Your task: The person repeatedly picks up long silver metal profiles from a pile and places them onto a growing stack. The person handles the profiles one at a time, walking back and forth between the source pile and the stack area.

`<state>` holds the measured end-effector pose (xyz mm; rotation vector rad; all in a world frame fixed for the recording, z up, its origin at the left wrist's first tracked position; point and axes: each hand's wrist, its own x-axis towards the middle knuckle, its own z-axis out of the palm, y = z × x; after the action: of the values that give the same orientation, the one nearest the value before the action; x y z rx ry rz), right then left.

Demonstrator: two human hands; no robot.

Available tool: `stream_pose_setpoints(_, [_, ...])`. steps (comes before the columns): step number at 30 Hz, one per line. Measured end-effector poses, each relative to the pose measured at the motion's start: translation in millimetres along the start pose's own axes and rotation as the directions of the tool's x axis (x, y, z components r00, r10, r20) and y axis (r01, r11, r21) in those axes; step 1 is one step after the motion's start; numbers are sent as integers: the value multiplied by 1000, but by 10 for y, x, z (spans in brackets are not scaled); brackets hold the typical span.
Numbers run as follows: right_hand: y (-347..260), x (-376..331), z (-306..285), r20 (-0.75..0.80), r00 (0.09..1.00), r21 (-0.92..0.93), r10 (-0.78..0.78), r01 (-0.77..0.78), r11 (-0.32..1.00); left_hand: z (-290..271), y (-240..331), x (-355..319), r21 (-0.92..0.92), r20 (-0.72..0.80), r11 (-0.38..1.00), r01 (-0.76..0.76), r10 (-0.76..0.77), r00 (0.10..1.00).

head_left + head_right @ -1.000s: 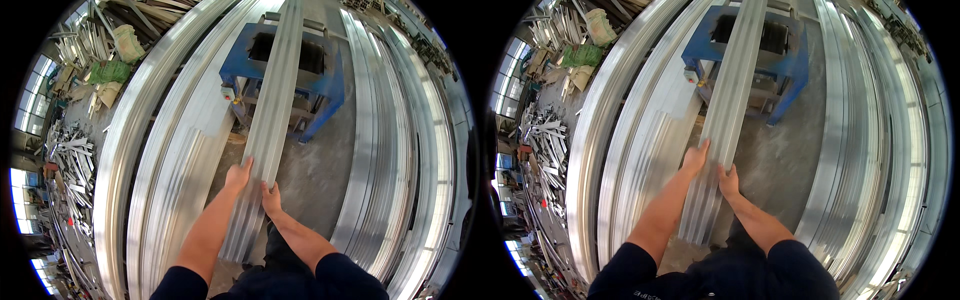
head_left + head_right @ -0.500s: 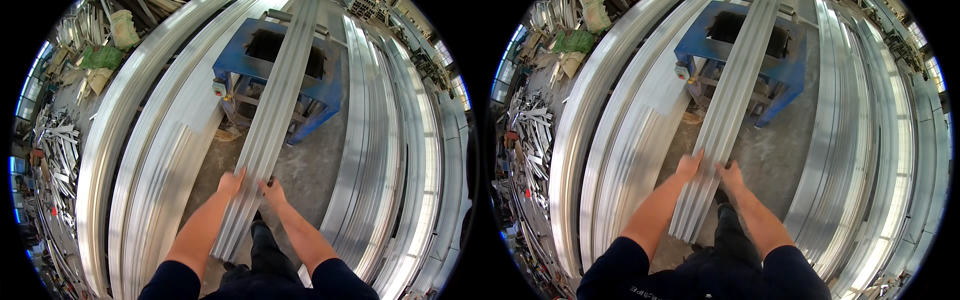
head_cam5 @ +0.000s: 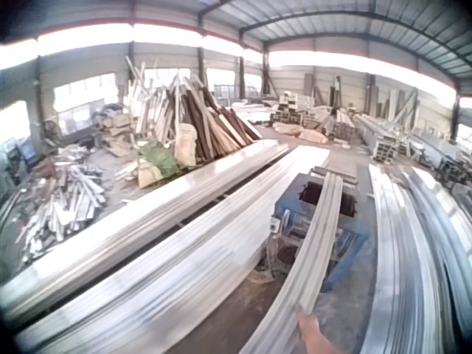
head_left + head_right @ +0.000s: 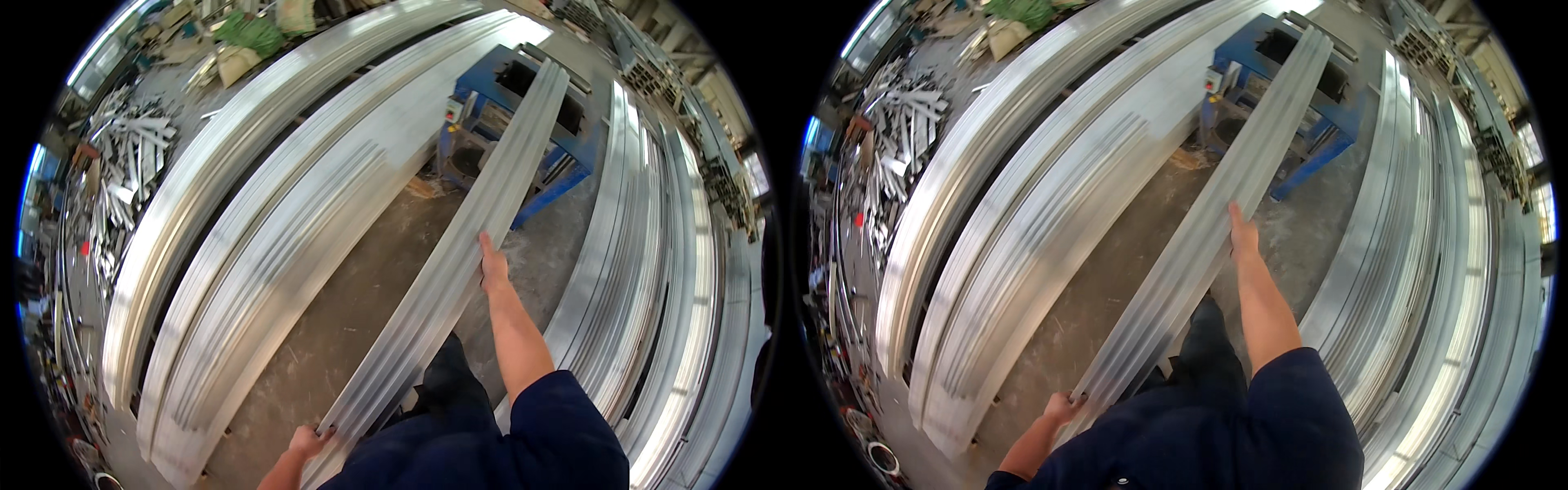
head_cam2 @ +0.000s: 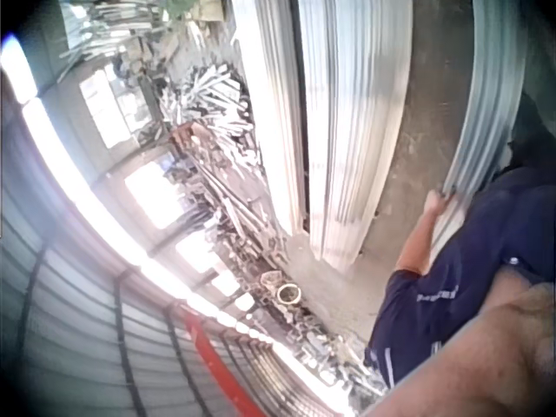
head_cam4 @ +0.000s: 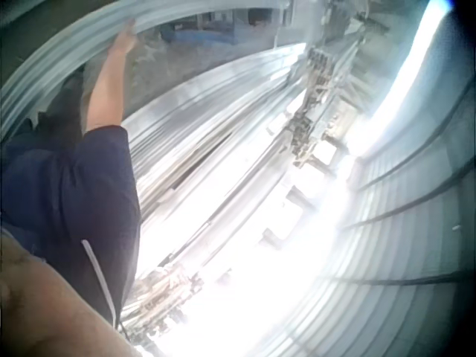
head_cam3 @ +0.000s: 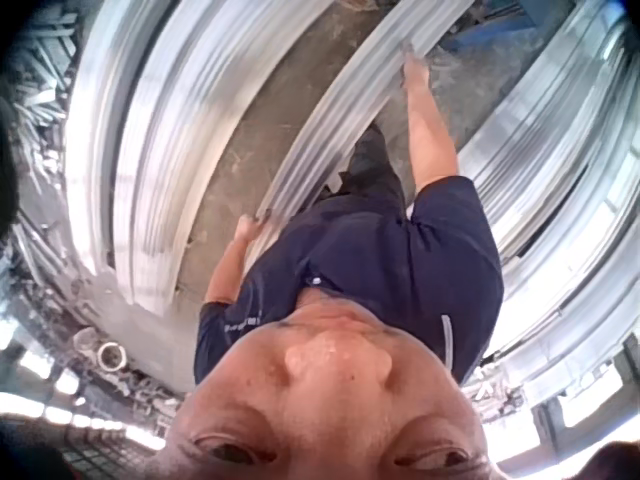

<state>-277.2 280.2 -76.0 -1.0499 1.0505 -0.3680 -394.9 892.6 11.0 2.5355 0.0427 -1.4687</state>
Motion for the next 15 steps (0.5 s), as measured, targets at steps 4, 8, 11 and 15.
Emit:
stream_pose_setpoints(4, [672,-1404,207,37,964,82,262,-265,961,372,-1448,-728,21,-109,998,62,-60,992])
stream_pose_setpoints(8, [639,-2760,663,229,877,211,422,-468,858,421,-2264,-1363,40,-214,992,119,-108,971])
stream_pose_setpoints(11, [924,-3108,907,323,823,218,467,-545,809,417,-2802,-1647,16,-299,990,137,-126,946])
stream_pose_setpoints(15, [1168,-3442,1547,448,737,160,505,-622,766,345,-3002,-1788,-125,-411,990,66,-112,905])
